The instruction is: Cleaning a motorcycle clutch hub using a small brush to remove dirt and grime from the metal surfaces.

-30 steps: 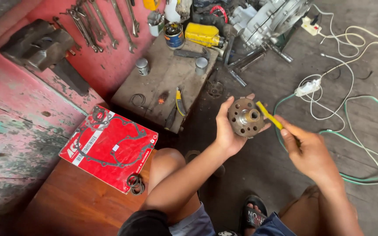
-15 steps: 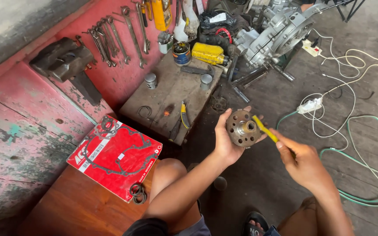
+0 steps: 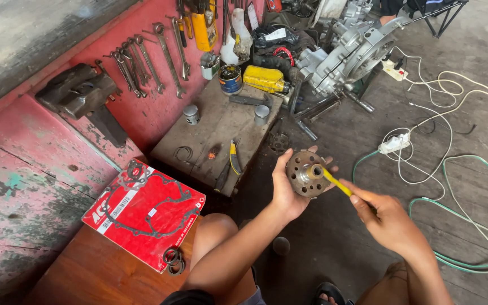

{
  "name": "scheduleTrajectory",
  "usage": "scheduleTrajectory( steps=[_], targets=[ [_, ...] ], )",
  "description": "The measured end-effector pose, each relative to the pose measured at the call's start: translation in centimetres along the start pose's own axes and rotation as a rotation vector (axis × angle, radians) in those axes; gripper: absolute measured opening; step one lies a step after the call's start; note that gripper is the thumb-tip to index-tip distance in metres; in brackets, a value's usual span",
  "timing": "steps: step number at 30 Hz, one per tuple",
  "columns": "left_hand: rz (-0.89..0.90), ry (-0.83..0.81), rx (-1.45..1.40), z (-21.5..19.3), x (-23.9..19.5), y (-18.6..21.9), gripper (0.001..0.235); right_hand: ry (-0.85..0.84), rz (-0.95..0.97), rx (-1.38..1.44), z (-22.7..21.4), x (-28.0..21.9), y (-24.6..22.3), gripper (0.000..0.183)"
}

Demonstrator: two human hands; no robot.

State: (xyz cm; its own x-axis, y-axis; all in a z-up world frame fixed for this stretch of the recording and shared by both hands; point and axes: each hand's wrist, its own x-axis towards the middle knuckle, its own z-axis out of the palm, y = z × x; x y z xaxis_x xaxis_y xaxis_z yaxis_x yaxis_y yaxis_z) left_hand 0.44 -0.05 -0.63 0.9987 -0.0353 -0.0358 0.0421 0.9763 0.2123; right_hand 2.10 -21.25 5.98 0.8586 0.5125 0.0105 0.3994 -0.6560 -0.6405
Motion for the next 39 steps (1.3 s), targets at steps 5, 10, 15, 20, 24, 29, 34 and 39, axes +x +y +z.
scheduleTrajectory(
  steps=[5,10,15,20,24,29,34,39],
  targets=[
    [-0.023,0.017,-0.011,0.1,0.0,-0.1,0.066,0.076,-0.013,-0.043,0.2,0.0,0.1,0.044],
    [-0.028,0.005,-0.017,0.2,0.0,0.1,0.069,0.036,0.015,-0.062,-0.1,-0.3,-0.6,0.043],
    [-0.01,0.001,-0.009,-0.1,0.0,0.1,0.069,-0.006,0.011,-0.029,-0.4,-0.4,-0.4,0.043],
    [-0.02,0.05,-0.006,0.2,-0.2,0.1,0.067,0.063,-0.002,-0.026,0.0,-0.4,-0.1,0.043],
    [-0.03,0.023,-0.035,0.5,-0.3,0.1,0.067,0.101,-0.011,-0.013,0.0,-0.4,-0.7,0.041],
    [-0.009,0.023,-0.001,0.2,-0.2,0.1,0.069,0.082,-0.016,-0.065,0.5,-0.3,-0.5,0.044],
    [-0.024,0.024,-0.037,0.3,-0.3,0.4,0.068,0.128,0.004,0.026,0.5,-0.3,-0.8,0.043],
    [-0.03,0.018,-0.011,-0.1,-0.2,-0.1,0.067,0.095,0.045,-0.121,0.3,-0.5,-0.9,0.041]
  ],
)
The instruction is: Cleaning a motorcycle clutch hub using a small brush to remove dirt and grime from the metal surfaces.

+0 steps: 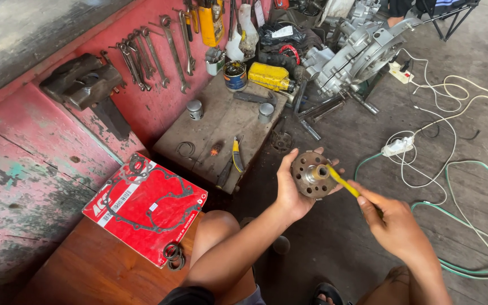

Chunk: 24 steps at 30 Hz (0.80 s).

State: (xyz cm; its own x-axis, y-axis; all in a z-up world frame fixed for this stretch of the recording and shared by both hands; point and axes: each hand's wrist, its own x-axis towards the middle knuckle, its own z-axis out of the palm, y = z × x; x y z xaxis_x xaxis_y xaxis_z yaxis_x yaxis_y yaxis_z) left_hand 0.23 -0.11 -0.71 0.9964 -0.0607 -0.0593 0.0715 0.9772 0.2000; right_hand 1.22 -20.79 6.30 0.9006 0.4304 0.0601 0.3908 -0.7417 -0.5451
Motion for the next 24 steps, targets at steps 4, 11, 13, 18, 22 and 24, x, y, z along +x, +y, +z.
scheduleTrajectory(
  steps=[4,11,13,18,22,24],
  targets=[
    [-0.01,0.016,0.032,0.3,-0.1,0.1,0.064,0.089,-0.015,0.013,0.5,0.0,-0.6,0.04],
    [0.038,-0.056,0.078,0.6,-0.4,-0.1,0.07,0.096,-0.022,0.057,0.9,0.1,-1.0,0.043],
    [0.04,-0.078,0.101,0.2,-0.3,0.0,0.071,0.121,-0.055,0.064,0.7,-0.2,-0.7,0.043],
    [0.075,-0.106,0.175,1.1,-0.7,0.3,0.07,0.01,0.056,0.017,-0.1,-0.4,-1.1,0.042],
    [0.046,-0.063,0.215,1.5,-0.9,0.1,0.081,0.045,0.029,0.011,-0.2,-0.6,-0.9,0.042],
    [0.089,-0.101,0.088,0.4,-0.1,0.2,0.074,-0.057,-0.034,0.0,-1.0,-0.7,-0.4,0.046]
  ],
)
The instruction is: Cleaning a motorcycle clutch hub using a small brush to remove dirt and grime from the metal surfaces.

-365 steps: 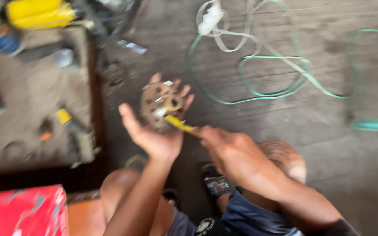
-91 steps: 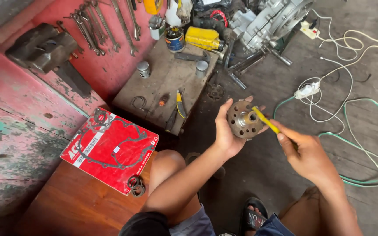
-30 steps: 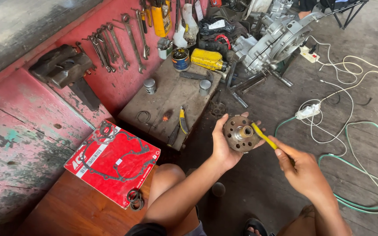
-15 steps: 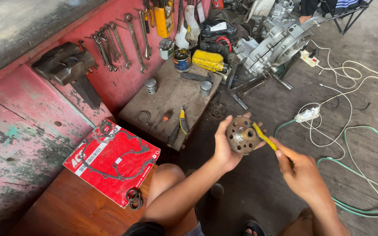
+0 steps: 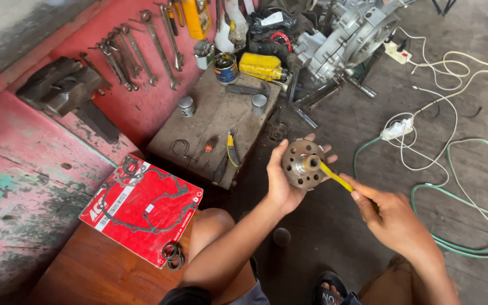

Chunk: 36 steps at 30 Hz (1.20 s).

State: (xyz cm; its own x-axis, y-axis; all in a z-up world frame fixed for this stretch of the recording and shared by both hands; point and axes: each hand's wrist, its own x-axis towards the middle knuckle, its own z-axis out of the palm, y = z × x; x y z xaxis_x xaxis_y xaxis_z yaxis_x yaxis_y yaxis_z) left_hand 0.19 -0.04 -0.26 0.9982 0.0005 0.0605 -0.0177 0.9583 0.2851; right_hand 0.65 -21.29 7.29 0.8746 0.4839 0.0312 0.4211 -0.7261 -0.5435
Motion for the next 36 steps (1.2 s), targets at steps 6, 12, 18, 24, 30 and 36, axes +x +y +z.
scheduleTrajectory(
  steps=[6,12,18,24,30,36],
  targets=[
    [-0.083,0.044,0.038,0.5,-0.2,-1.3,0.067,0.038,0.003,0.01,0.5,0.5,0.2,0.049],
    [-0.1,0.173,0.084,0.4,0.7,-1.5,0.077,0.028,0.075,0.026,0.0,0.5,0.2,0.046],
    [-0.083,0.18,0.08,0.0,1.1,-1.2,0.084,-0.043,0.155,-0.049,-1.6,-0.5,-0.8,0.04],
    [-0.15,0.242,0.045,1.0,1.1,-1.3,0.085,-0.037,0.118,-0.007,-0.7,-0.2,0.3,0.041],
    [-0.174,0.284,0.085,2.2,0.5,-2.6,0.084,-0.038,0.106,0.022,-0.8,0.2,0.6,0.047],
    [-0.175,0.273,0.109,0.7,1.2,-2.6,0.087,-0.142,0.157,-0.11,-1.3,0.1,2.4,0.045]
  ],
)
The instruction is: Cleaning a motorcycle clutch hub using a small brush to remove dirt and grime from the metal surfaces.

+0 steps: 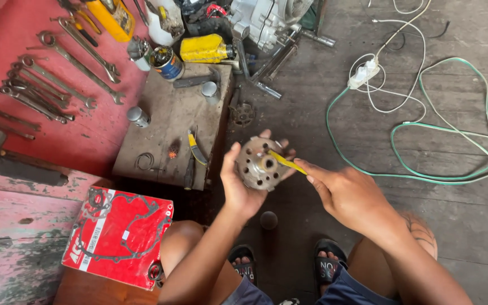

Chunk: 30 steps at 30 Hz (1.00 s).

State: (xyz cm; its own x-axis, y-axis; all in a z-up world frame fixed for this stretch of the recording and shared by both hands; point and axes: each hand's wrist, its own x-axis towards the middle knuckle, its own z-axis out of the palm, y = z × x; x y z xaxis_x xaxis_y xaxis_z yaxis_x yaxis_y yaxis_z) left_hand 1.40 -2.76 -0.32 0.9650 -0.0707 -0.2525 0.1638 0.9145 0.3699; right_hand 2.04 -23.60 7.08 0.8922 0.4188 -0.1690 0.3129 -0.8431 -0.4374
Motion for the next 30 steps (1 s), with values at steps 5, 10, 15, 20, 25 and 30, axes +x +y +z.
scheduleTrajectory(
  steps=[5,10,15,20,25,30],
  targets=[
    [-0.018,0.046,-0.01,1.3,-0.4,0.0,0.084,-0.002,-0.006,0.033,-0.2,-0.3,0.3,0.048],
    [-0.016,0.049,0.002,1.7,-0.4,-0.1,0.087,-0.016,-0.024,0.04,-0.1,0.0,0.9,0.046],
    [-0.026,0.08,0.013,1.6,0.0,0.2,0.086,-0.043,-0.018,0.075,-0.2,0.1,1.1,0.045],
    [-0.024,0.113,-0.039,1.7,-0.3,-0.6,0.084,-0.019,-0.033,0.059,0.0,1.1,1.2,0.045],
    [-0.002,-0.045,-0.057,0.6,-0.9,0.8,0.073,0.125,-0.251,0.048,0.8,0.9,1.0,0.049],
    [-0.007,-0.081,-0.026,0.5,-1.9,0.2,0.069,0.123,-0.236,0.085,0.2,0.5,-0.6,0.049]
  ],
)
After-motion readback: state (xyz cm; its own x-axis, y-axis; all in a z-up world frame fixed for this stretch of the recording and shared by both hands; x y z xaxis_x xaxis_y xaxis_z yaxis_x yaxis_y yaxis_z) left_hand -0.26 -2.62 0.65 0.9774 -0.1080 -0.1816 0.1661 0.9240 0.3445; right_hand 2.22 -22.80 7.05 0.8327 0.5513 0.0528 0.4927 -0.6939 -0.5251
